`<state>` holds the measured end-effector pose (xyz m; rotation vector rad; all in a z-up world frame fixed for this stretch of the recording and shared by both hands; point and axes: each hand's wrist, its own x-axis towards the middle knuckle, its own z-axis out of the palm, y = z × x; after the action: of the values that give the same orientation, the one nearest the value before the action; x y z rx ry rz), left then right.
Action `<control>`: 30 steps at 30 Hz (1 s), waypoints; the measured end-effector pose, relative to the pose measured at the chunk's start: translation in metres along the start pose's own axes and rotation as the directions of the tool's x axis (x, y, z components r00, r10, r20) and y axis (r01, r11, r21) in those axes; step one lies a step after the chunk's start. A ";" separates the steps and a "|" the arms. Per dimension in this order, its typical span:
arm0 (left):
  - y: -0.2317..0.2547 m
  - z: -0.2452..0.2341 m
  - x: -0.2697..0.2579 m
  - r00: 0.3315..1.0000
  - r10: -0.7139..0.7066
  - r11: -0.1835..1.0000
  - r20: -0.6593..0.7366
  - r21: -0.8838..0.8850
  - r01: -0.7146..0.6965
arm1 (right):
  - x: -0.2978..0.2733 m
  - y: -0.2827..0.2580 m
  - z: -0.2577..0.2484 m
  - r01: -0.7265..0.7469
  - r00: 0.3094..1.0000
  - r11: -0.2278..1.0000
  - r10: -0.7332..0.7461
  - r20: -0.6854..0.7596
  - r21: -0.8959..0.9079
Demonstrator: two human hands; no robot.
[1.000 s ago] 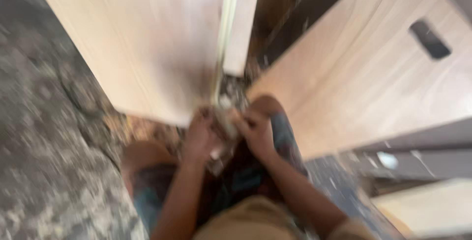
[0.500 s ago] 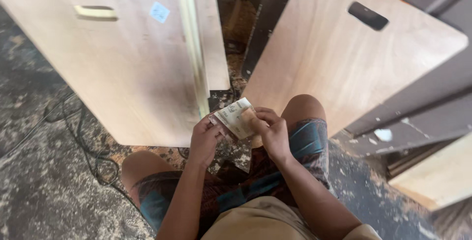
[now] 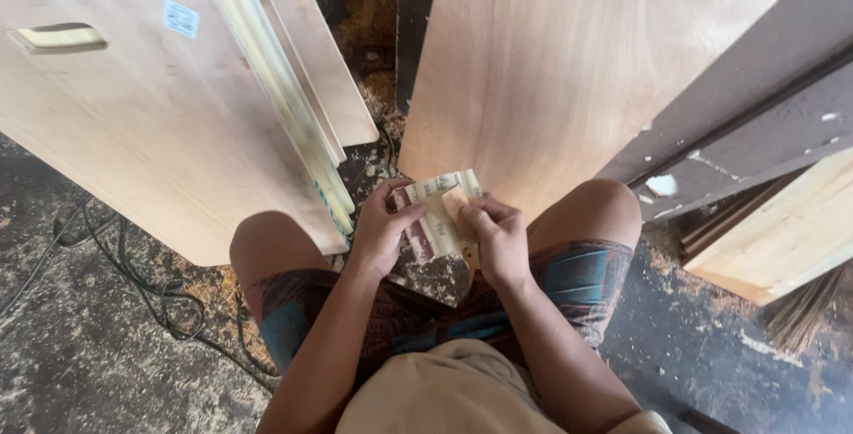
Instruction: The person uses a small piece of sandpaper to sand the inner edges of a rectangular handle cutout on a wooden board. They repeat the process for several boards, picking them up from a stack on their left and placing them back on the stack when finished.
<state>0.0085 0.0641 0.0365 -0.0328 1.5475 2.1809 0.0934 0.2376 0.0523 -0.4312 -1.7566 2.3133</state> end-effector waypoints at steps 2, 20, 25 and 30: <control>-0.013 0.005 0.001 0.998 -0.015 0.998 0.053 -0.058 0.018 | -0.004 -0.004 -0.012 0.075 0.997 0.995 -0.076 -0.016 -0.064; -0.011 0.040 0.001 0.981 -0.043 0.997 0.189 -0.056 0.054 | -0.014 -0.020 -0.039 0.133 0.948 0.926 -0.223 -0.228 -0.353; -0.027 0.035 0.019 0.984 0.171 0.946 0.049 0.271 -0.177 | -0.003 -0.020 -0.028 0.323 0.799 0.500 -0.599 -0.052 -0.804; -0.038 0.029 0.039 0.976 0.212 0.889 -0.041 0.423 -0.175 | 0.012 -0.020 -0.014 0.260 0.938 0.655 -0.346 0.024 -0.710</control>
<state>-0.0050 0.1138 0.0020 0.1742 2.1202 1.9607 0.0868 0.2600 0.0663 -0.3259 -2.3935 1.2833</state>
